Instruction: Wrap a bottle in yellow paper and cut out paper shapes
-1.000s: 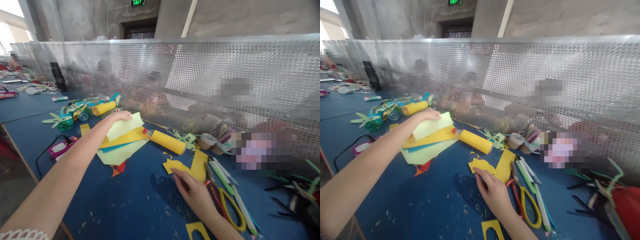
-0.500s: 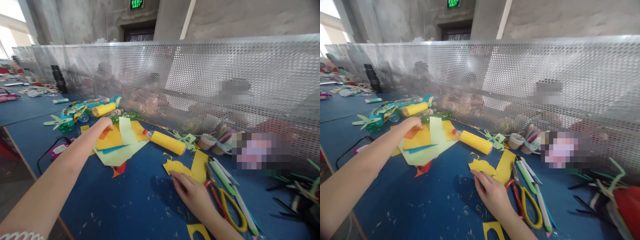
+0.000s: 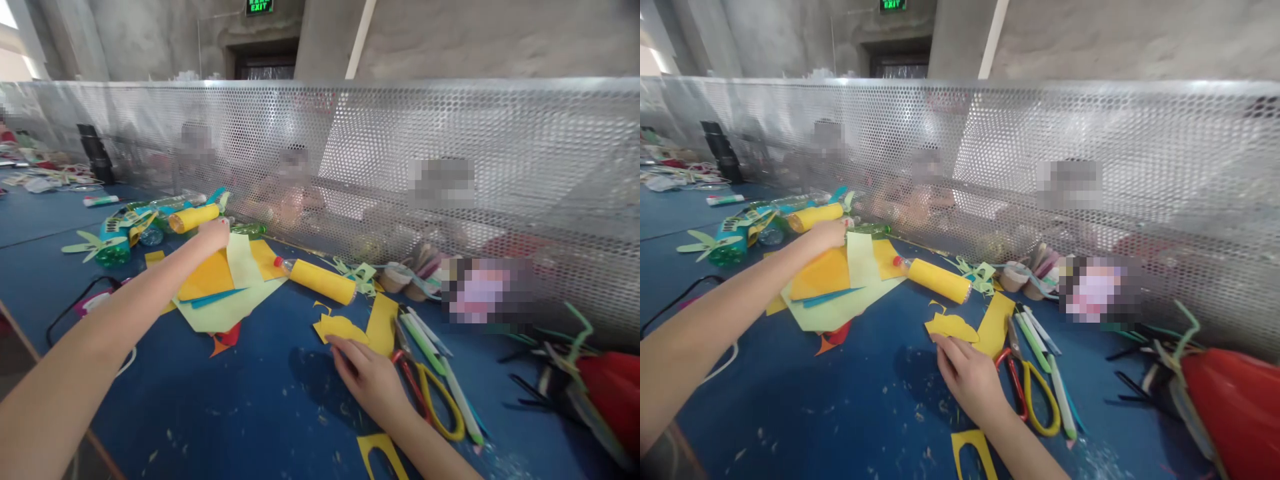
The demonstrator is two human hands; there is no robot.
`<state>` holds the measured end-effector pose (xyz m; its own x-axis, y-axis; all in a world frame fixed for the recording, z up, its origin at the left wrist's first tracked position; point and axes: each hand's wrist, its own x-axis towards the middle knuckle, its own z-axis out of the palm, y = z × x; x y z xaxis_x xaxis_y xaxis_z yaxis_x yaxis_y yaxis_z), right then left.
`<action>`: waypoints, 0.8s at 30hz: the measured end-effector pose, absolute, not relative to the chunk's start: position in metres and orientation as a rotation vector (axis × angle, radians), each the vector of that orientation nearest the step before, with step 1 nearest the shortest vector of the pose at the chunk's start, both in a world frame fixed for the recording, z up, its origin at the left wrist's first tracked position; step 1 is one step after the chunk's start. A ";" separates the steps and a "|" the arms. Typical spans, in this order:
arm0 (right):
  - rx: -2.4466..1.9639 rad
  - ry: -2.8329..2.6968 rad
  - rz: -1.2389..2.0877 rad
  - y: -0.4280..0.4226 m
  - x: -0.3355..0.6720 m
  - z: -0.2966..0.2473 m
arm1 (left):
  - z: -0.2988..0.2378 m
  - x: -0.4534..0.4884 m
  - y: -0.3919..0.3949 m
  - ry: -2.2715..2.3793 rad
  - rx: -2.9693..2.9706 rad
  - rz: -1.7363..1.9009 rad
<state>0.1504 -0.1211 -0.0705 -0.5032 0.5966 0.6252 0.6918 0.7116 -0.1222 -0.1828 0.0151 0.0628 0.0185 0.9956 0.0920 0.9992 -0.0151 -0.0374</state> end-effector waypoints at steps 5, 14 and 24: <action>-1.081 -1.822 -0.322 -0.118 0.157 -0.051 | 0.055 -0.092 -0.052 -1.695 -2.376 -0.112; -1.106 -2.465 0.276 -0.140 0.162 -0.006 | -0.039 -0.038 -0.148 -0.614 -2.650 -0.032; -1.306 -2.557 0.227 -0.195 0.170 -0.035 | -0.023 -0.041 -0.164 -0.628 -2.864 0.040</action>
<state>0.1695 -0.1948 -0.0348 -0.5619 0.8118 0.1589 0.7711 0.5836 -0.2545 -0.0412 -0.1644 -0.0231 0.9087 0.4170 0.0183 0.4113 -0.8872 -0.2089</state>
